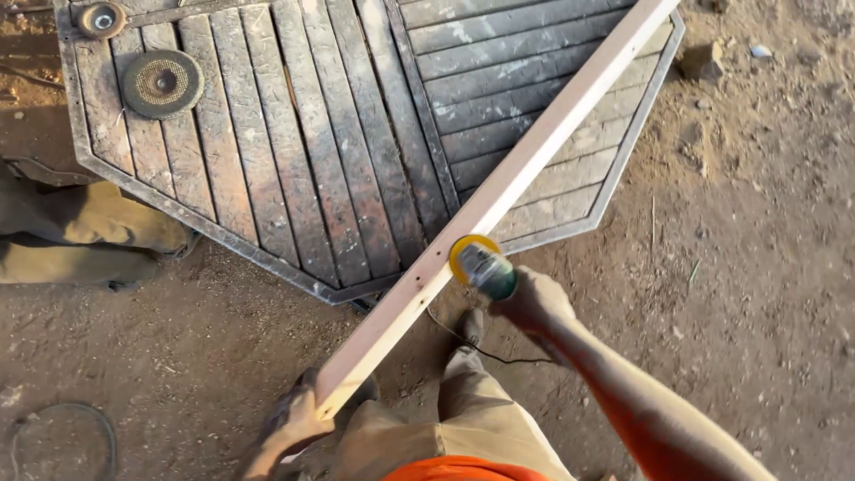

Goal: Sanding a long wooden plank using an angle grinder with a sanding disc attachment.

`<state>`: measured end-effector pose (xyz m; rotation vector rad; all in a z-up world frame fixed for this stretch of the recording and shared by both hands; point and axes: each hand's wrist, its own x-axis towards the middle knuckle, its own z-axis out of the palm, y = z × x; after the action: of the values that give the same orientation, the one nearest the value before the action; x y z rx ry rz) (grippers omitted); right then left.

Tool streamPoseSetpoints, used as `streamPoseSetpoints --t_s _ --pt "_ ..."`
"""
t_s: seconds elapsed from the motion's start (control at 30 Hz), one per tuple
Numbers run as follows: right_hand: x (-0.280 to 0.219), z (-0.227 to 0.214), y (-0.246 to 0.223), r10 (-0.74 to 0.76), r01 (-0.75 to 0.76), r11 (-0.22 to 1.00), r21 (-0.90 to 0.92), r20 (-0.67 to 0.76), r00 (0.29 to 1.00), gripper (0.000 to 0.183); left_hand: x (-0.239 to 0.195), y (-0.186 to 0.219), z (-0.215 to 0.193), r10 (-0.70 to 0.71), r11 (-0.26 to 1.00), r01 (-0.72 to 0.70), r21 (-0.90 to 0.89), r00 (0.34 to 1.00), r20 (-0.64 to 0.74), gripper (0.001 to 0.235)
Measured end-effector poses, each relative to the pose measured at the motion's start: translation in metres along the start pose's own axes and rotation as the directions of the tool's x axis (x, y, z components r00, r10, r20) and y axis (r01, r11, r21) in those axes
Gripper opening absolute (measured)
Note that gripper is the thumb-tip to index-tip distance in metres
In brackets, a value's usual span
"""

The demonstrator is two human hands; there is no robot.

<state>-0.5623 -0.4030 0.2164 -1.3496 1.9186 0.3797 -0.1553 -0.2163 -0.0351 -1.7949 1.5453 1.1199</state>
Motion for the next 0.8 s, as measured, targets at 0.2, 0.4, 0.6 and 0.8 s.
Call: streamPoseSetpoints --t_s 0.2,0.4,0.6,0.8 --pt "0.101 -0.086 0.072 0.088 -0.088 0.996 0.000 -0.120 0.989 0.052 -0.061 0.021 -0.055 -0.100 0.970 0.133 -0.205 0.981 0.167 0.091" --pt "0.100 -0.106 0.082 0.088 -0.091 0.996 -0.007 -0.188 0.978 0.055 -0.078 0.062 -0.077 -0.289 0.954 0.297 -0.024 0.941 0.176 0.117" --pt "0.040 -0.060 0.028 -0.125 0.140 0.980 -0.144 0.108 0.986 0.047 -0.057 0.040 -0.059 -0.148 0.976 0.156 -0.154 0.987 0.058 0.087" --pt "0.040 -0.024 -0.008 -0.258 0.309 0.932 -0.191 0.249 0.933 0.054 -0.068 0.054 -0.072 -0.199 0.967 0.204 -0.154 0.979 0.051 0.091"
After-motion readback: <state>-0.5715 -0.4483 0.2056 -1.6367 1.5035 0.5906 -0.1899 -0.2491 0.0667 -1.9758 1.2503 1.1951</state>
